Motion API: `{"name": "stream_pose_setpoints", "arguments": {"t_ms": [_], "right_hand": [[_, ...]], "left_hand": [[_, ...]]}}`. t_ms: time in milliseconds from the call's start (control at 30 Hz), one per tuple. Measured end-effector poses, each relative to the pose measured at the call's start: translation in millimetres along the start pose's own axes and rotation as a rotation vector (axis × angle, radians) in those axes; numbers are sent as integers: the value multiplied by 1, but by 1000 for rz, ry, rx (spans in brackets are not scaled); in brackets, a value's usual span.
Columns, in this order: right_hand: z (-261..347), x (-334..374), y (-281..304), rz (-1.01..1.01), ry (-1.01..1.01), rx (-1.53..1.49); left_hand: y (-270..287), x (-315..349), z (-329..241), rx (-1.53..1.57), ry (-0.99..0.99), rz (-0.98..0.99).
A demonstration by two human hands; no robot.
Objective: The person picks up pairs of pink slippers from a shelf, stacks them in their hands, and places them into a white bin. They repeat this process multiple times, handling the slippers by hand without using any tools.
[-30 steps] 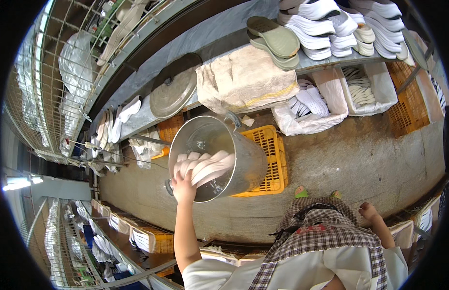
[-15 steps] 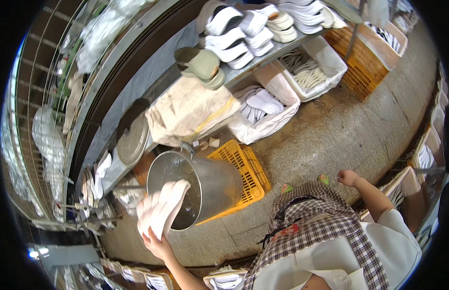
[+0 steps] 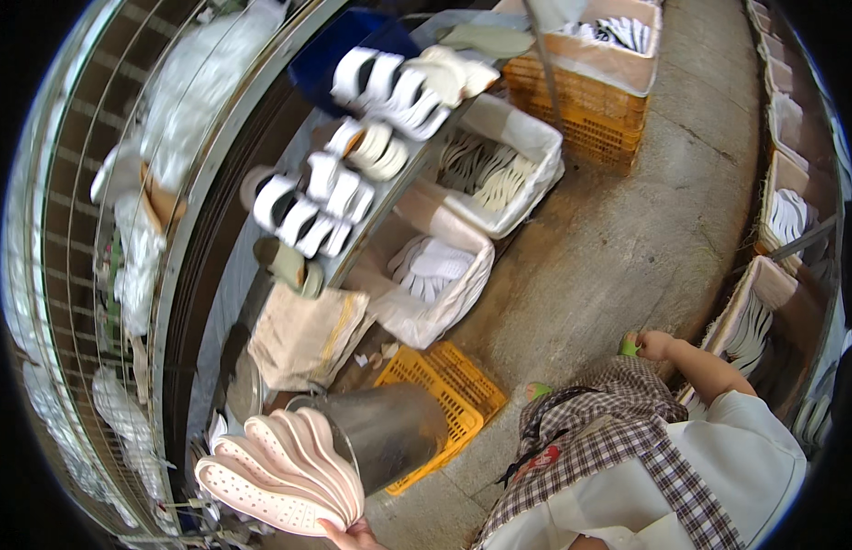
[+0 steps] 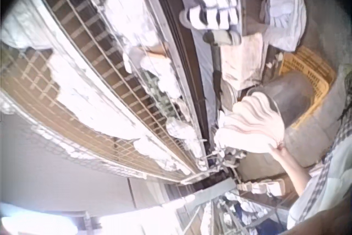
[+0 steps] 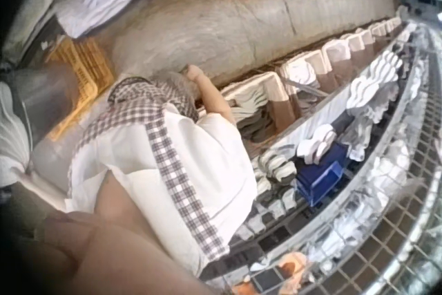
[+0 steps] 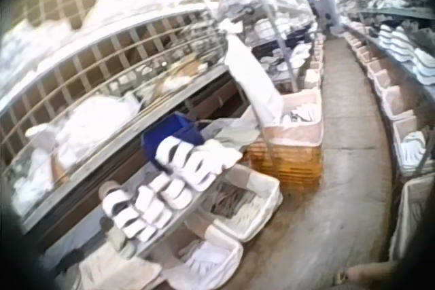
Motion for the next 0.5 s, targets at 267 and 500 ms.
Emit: {"name": "stream_pose_setpoints", "arguments": {"t_ms": [267,500], "right_hand": [[-162,16,78,-98,-139,-157],[-275,49,143,-351,-296,-576]], "left_hand": [[-325,185,134,537,457,774],[-603,372,204,345,856,1147]]}}
Point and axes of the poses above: each hand's wrist, its own x-axis away from the middle knuckle, its own y-axis out of the back of the hand, z = x × y, the point moved 9 cm from there along -x, towards the middle knuckle, and after that the axes turned 3 degrees about z, right-handed, at the moved point
